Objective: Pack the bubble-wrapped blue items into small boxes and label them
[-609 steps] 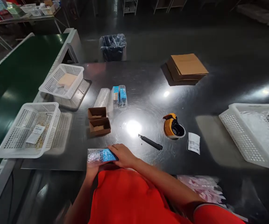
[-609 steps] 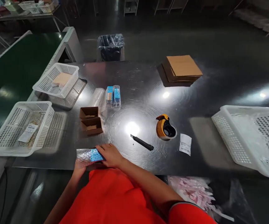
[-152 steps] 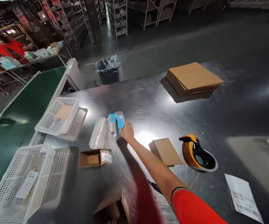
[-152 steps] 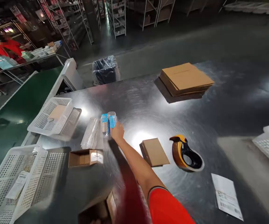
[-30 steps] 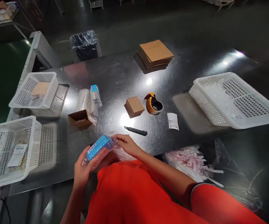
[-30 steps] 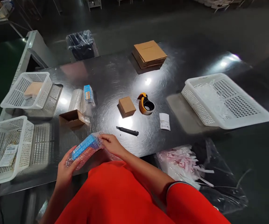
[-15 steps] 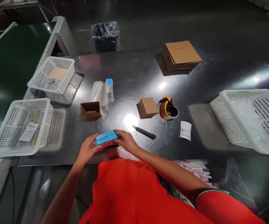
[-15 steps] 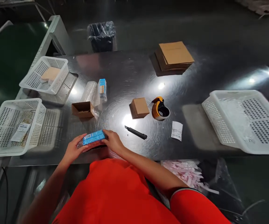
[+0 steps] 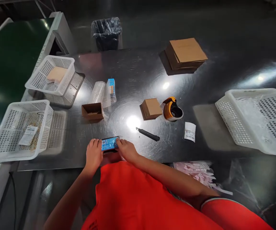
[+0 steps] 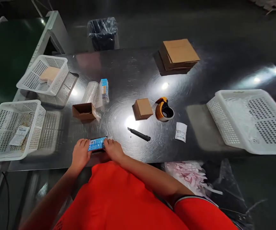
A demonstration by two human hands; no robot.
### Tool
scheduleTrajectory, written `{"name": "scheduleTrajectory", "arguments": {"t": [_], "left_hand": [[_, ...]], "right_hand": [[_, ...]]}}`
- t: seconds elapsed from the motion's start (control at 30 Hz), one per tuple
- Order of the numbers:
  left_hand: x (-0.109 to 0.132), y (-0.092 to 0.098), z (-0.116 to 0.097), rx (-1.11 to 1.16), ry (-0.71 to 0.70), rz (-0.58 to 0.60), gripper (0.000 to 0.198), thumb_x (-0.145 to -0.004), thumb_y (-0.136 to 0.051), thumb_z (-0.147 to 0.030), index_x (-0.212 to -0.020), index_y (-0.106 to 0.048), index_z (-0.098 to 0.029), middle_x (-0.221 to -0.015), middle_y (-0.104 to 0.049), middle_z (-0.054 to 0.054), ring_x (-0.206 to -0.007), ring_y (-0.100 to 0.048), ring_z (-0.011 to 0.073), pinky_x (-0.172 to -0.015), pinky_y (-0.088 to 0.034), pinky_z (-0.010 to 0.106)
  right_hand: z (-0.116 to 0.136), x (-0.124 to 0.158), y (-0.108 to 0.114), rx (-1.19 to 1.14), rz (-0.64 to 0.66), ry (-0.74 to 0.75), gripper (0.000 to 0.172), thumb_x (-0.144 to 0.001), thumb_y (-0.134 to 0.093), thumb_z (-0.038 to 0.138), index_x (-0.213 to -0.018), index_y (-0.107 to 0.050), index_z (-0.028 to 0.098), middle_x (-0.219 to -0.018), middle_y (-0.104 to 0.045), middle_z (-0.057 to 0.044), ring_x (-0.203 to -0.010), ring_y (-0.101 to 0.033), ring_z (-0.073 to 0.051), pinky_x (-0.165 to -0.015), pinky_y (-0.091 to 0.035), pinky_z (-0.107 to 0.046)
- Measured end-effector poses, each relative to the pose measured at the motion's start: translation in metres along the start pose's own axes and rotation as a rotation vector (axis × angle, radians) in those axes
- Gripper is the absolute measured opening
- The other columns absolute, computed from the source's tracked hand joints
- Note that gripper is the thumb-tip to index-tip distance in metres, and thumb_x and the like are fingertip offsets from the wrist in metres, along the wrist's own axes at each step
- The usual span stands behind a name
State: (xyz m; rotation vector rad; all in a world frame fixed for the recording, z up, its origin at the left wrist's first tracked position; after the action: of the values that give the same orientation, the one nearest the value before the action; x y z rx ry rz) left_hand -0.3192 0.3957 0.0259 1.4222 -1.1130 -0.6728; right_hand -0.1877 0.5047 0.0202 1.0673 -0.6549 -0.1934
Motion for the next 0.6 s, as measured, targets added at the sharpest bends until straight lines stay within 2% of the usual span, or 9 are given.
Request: {"name": "scheduleTrajectory", "arguments": {"t": [0.1, 0.17, 0.27, 0.33, 0.43, 0.53, 0.6], "left_hand": [[0.001, 0.002, 0.002, -0.100, -0.031, 0.005, 0.047, -0.086, -0.063, -0.016, -0.132, -0.059, -0.006, -0.131, -0.061, 0.021, -0.121, -0.057, 0.0364, -0.099, -0.052, 0.048], [-0.002, 0.000, 0.003, -0.141, -0.022, 0.052, 0.045, -0.089, -0.059, -0.018, -0.133, -0.057, -0.006, -0.125, -0.063, 0.020, -0.109, -0.061, 0.0325, -0.090, -0.054, 0.044], [-0.007, -0.002, 0.000, -0.191, -0.038, 0.099, 0.038, -0.093, -0.050, -0.013, -0.130, -0.057, -0.006, -0.119, -0.063, 0.018, -0.104, -0.061, 0.0284, -0.087, -0.054, 0.040], [-0.012, -0.003, -0.004, -0.213, -0.068, 0.124, 0.037, -0.093, -0.047, -0.009, -0.128, -0.058, -0.008, -0.116, -0.064, 0.017, -0.102, -0.061, 0.0270, -0.085, -0.053, 0.038], [-0.020, -0.007, -0.011, -0.254, -0.139, 0.189, 0.037, -0.093, -0.042, -0.007, -0.124, -0.061, -0.011, -0.111, -0.065, 0.017, -0.102, -0.062, 0.0295, -0.082, -0.052, 0.039], [-0.028, -0.010, -0.016, -0.240, -0.207, 0.263, 0.034, -0.093, -0.040, -0.005, -0.111, -0.069, -0.009, -0.106, -0.068, 0.020, -0.102, -0.063, 0.0318, -0.081, -0.050, 0.041], [-0.032, -0.011, -0.018, -0.218, -0.231, 0.291, 0.035, -0.091, -0.040, -0.002, -0.103, -0.073, -0.007, -0.103, -0.069, 0.021, -0.099, -0.065, 0.0321, -0.080, -0.050, 0.041]], "right_hand": [[0.005, -0.005, -0.003, 0.102, 0.003, 0.088, 0.046, -0.100, -0.054, 0.030, -0.141, -0.049, 0.009, -0.119, -0.069, -0.018, -0.106, -0.067, -0.027, -0.084, -0.056, -0.035], [0.007, -0.010, -0.001, 0.141, 0.007, 0.107, 0.043, -0.102, -0.050, 0.025, -0.141, -0.049, 0.006, -0.118, -0.069, -0.019, -0.107, -0.067, -0.027, -0.084, -0.056, -0.036], [0.011, -0.016, 0.002, 0.191, 0.014, 0.141, 0.038, -0.102, -0.040, 0.015, -0.135, -0.054, 0.002, -0.114, -0.070, -0.022, -0.105, -0.067, -0.027, -0.082, -0.055, -0.037], [0.014, -0.019, 0.004, 0.212, 0.019, 0.172, 0.035, -0.101, -0.039, 0.011, -0.127, -0.061, 0.002, -0.109, -0.071, -0.021, -0.102, -0.067, -0.027, -0.081, -0.055, -0.038], [0.019, -0.023, 0.005, 0.237, 0.006, 0.206, 0.031, -0.098, -0.042, 0.009, -0.111, -0.070, 0.006, -0.107, -0.071, -0.021, -0.103, -0.065, -0.028, -0.083, -0.053, -0.040], [0.027, -0.031, 0.005, 0.214, -0.028, 0.256, 0.026, -0.095, -0.048, 0.008, -0.102, -0.073, 0.007, -0.109, -0.070, -0.022, -0.108, -0.062, -0.030, -0.089, -0.051, -0.043], [0.030, -0.038, 0.000, 0.160, -0.010, 0.274, 0.022, -0.090, -0.054, 0.005, -0.093, -0.076, 0.007, -0.105, -0.072, -0.022, -0.104, -0.064, -0.031, -0.090, -0.052, -0.045]]}}
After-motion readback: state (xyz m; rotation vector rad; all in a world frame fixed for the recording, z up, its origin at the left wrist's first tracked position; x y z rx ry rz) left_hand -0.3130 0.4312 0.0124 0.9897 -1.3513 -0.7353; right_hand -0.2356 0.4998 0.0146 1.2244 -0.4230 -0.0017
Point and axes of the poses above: each hand's wrist, its own x-axis away from the middle knuckle, its own y-axis out of the back of the hand, z = x × y, the point moved 5 cm from there along -x, towards the middle knuckle
